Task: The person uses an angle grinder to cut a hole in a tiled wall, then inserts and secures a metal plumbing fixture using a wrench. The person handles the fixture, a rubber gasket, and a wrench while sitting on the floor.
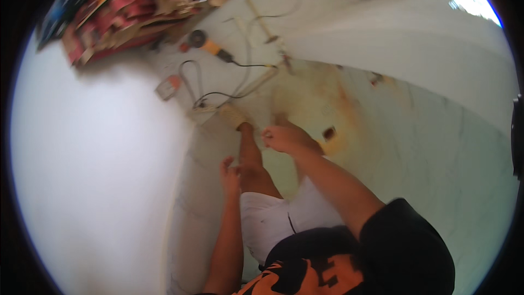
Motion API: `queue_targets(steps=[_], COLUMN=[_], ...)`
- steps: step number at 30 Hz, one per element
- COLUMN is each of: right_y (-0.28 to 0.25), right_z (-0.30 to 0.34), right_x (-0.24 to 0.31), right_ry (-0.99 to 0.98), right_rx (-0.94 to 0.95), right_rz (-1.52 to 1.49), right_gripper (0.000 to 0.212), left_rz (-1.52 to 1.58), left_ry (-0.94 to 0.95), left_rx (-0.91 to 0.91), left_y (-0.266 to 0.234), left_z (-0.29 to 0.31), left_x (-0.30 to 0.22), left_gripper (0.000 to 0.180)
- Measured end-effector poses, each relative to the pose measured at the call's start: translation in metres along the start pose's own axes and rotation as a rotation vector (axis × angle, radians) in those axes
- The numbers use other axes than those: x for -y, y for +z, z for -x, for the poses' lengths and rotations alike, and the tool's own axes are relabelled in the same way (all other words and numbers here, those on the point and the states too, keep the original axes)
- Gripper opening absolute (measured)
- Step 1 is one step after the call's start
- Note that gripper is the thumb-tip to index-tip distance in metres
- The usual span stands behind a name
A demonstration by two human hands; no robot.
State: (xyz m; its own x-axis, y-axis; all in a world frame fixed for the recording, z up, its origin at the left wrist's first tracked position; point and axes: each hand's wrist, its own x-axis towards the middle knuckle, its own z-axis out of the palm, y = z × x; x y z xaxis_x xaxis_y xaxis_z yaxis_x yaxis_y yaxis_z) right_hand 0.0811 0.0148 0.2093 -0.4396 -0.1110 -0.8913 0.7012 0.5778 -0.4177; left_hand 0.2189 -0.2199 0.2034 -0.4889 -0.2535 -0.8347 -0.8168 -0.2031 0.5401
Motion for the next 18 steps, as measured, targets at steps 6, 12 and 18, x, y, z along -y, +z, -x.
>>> queue_targets(steps=[6,12,18], right_y=[0.022,0.029,0.000], right_z=[-0.016,0.001,0.013], right_x=[-0.074,-0.134,-0.137], right_ry=[0.054,0.084,0.014], right_rx=[-0.041,-0.052,-0.076], right_rz=[0.016,0.034,0.087], right_gripper=[0.026,0.026,0.020], left_rz=[-0.108,-0.080,-0.197], left_ry=[-0.147,-0.235,-0.120], left_rx=[0.094,0.201,0.191], left_y=[0.014,0.032,0.065], left_z=[-0.005,0.003,-0.004], left_x=[-0.038,-0.068,-0.073], left_gripper=[0.039,0.038,0.034])
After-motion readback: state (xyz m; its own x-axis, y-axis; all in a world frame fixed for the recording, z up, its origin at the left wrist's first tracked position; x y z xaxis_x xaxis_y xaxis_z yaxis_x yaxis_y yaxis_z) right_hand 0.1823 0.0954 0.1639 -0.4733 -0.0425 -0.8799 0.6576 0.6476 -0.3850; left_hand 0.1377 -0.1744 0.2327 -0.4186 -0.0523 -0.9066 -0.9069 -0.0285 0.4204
